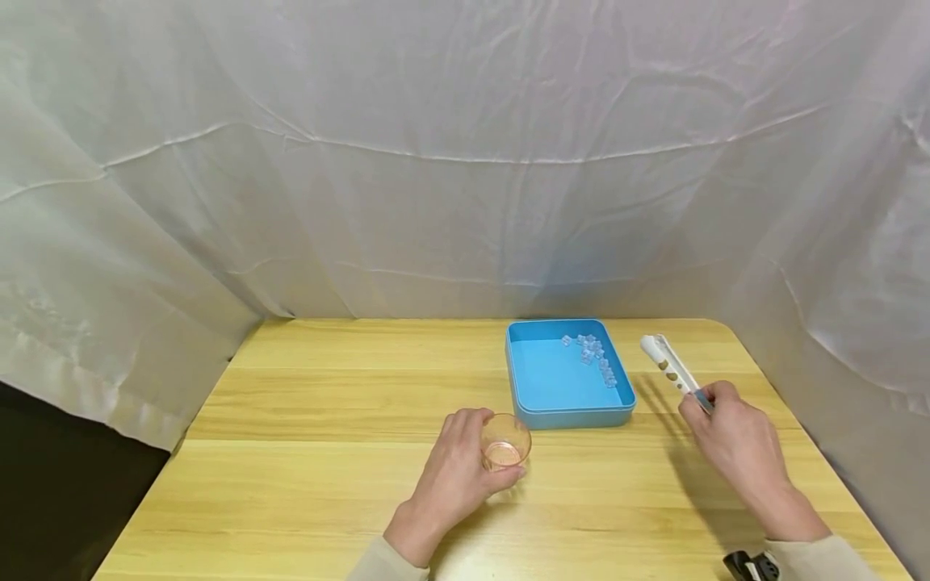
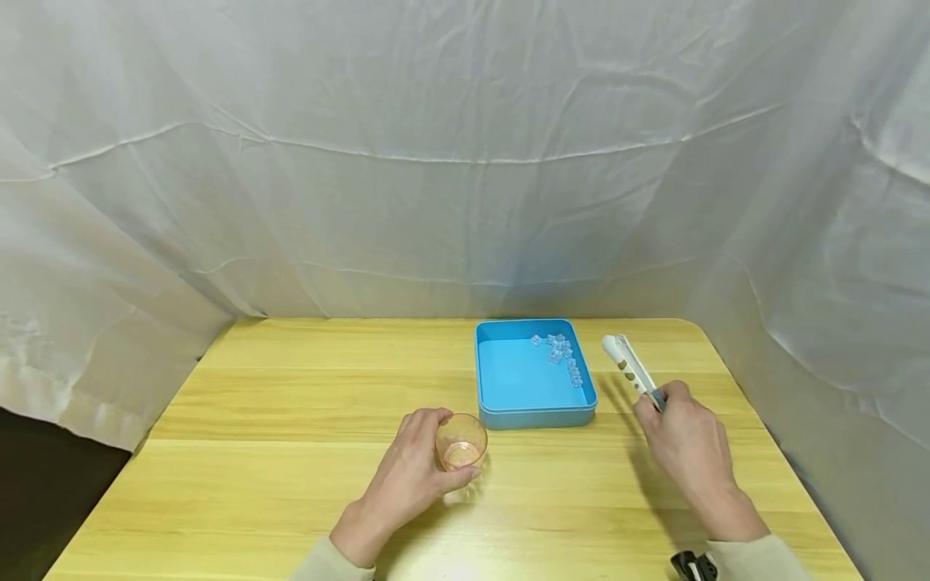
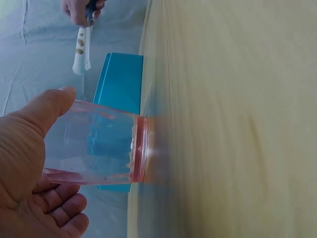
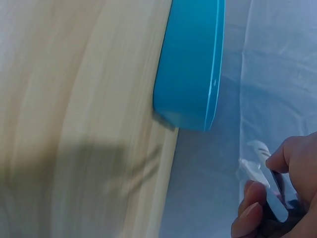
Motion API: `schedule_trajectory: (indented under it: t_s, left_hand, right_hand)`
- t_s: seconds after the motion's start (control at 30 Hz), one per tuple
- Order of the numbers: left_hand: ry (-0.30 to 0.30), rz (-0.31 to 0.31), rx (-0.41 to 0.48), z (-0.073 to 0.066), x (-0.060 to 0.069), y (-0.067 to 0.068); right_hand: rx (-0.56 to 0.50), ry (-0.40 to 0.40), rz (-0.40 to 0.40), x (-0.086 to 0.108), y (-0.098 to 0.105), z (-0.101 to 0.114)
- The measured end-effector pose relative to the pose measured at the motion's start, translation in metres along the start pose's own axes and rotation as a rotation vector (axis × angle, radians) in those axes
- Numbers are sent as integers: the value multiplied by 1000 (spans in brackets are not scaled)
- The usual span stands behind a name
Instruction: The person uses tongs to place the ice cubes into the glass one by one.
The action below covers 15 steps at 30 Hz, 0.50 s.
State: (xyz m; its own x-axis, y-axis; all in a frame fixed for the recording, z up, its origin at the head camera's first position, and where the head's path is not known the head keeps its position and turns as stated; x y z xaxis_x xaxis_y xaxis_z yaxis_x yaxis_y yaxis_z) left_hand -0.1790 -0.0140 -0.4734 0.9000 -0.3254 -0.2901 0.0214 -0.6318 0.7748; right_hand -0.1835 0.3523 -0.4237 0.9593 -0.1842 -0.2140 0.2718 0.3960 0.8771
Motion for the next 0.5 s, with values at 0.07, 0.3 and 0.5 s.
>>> schedule_trajectory:
  t_s: [0.07, 0.3, 0.5]
  left_hand:
    - [-15, -3, -22, 0, -1, 1]
    - [-7, 34, -8, 2, -4, 2]
    - [46, 71, 64, 4, -4, 1]
  right_hand:
    - [-8, 18, 20, 0, -1, 5]
    - [-46, 18, 115, -4, -5, 21]
    - [-50, 23, 141, -5, -6, 29]
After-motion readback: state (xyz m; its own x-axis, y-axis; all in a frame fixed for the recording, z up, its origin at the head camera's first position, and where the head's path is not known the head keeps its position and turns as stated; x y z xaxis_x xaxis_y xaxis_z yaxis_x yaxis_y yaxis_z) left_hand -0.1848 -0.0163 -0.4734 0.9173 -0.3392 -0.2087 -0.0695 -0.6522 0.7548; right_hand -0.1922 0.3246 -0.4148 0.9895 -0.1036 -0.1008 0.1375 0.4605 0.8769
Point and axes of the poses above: each hand's wrist, its own x-axis away from the middle knuckle, its own y-axis out of the back of the hand, z = x × y, the point moved 4 cm from there along -x, towards the middle knuckle, and after that the axes turned 1 degree about z, right-handed, at the moved point
